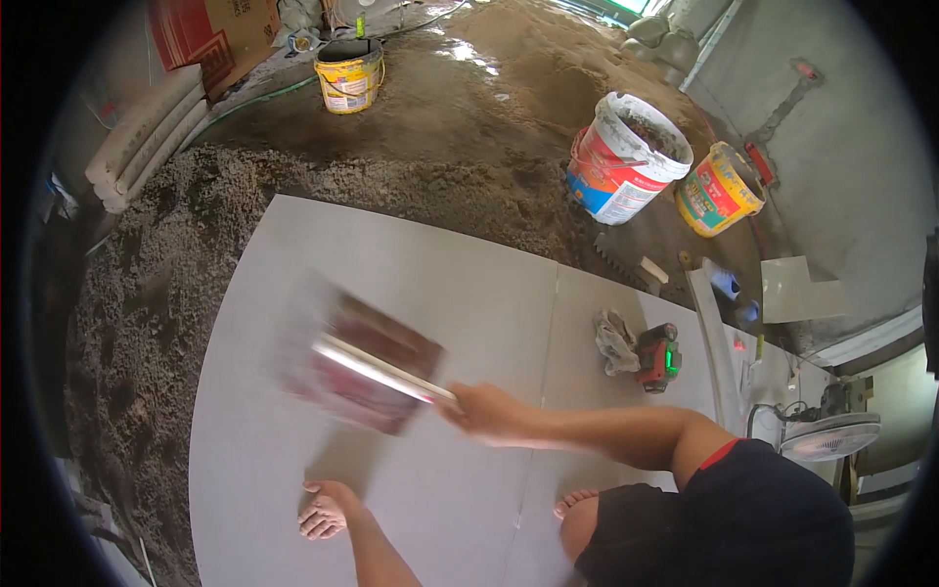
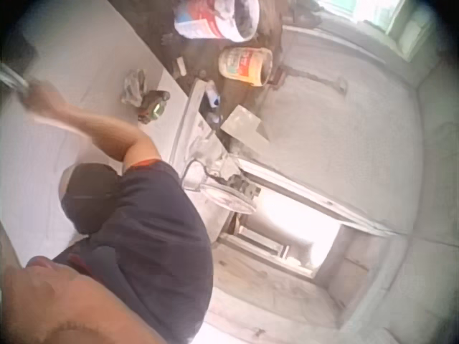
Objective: The person applies mortar to the back of a large tile using a trowel, carries the tile to a prepared floor area, and positions it onto a bed of sand and mortar. They سپس press the tile into place by hand and use a grout float to smooth the surface.
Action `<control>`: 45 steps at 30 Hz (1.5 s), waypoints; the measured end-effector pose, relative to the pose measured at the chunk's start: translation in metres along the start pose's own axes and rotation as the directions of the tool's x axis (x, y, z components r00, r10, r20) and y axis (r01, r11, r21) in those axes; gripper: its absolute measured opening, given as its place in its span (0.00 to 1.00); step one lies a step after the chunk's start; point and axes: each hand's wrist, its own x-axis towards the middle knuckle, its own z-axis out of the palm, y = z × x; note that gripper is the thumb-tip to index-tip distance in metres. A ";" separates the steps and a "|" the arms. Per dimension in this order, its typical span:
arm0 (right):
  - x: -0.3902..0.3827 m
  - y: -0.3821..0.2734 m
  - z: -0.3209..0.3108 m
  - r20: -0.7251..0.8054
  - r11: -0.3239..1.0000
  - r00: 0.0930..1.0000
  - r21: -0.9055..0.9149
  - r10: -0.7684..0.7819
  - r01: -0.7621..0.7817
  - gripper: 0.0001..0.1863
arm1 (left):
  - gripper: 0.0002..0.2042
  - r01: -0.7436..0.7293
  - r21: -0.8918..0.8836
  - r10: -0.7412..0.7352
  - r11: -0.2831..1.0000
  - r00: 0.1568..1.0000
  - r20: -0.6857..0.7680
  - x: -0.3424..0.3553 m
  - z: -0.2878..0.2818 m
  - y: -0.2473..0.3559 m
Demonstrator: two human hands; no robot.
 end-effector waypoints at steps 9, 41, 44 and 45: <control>0.050 -0.035 -0.027 0.256 0.980 0.948 0.016 0.189 -0.200 0.39 | 0.37 -0.025 -0.061 0.021 0.998 0.998 -0.059 -0.009 -0.023 0.008; 0.183 -0.239 -0.059 -0.193 0.756 0.783 0.207 -0.591 0.621 0.27 | 0.38 -0.041 -0.152 0.053 0.988 0.996 0.076 -0.007 -0.050 0.022; 0.198 -0.193 -0.023 -0.258 0.875 0.865 0.115 -0.430 0.469 0.29 | 0.37 -0.016 -0.119 0.034 0.993 0.988 0.153 -0.004 -0.053 0.024; 0.207 -0.174 -0.014 -0.125 0.948 0.943 0.030 -0.309 0.315 0.29 | 0.37 -0.003 -0.109 0.021 0.994 0.986 0.163 -0.004 -0.054 0.025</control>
